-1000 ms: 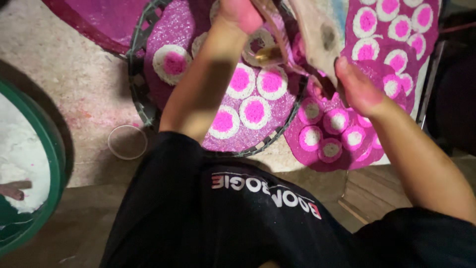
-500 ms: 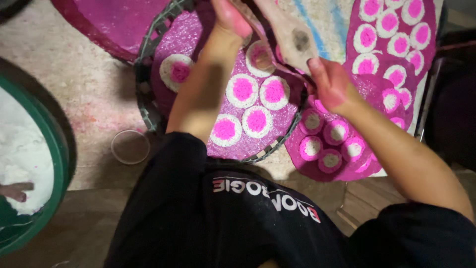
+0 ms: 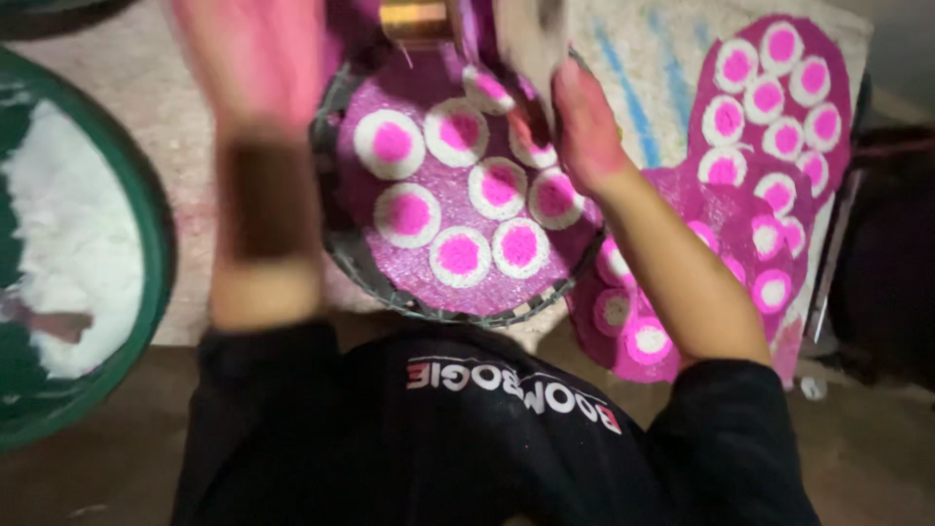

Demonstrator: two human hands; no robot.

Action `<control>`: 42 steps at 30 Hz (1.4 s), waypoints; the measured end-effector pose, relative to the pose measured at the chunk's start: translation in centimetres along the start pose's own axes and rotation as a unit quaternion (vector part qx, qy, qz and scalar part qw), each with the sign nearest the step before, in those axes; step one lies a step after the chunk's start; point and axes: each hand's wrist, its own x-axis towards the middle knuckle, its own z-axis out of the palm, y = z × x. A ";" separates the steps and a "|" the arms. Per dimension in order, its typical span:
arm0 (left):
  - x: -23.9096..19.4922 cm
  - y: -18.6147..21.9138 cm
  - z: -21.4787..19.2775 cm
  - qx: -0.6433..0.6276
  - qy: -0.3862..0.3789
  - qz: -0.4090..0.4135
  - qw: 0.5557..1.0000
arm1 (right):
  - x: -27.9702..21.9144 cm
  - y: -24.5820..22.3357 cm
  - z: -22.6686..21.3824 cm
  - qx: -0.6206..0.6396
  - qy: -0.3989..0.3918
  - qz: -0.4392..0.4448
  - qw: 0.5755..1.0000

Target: The person uses a handheld plunger tool to press white and pink powders into circular molds on a pink tray. They repeatedly scoop white powder from a green basin, press it into the molds, then add pink powder to the center of each white ring. The finished items are arranged on a nearby tray.

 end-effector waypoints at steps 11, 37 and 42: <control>-26.3 9.8 -4.1 0.095 0.258 -0.089 0.957 | 23.5 10.1 14.7 0.273 0.042 0.228 0.934; -15.0 -7.4 -8.7 0.611 0.013 -0.077 0.788 | -15.2 13.1 -5.4 -0.414 0.364 -0.109 0.827; -16.3 -6.7 -7.9 0.575 0.014 -0.033 0.817 | -15.7 13.9 -5.5 -0.380 0.379 -0.075 0.840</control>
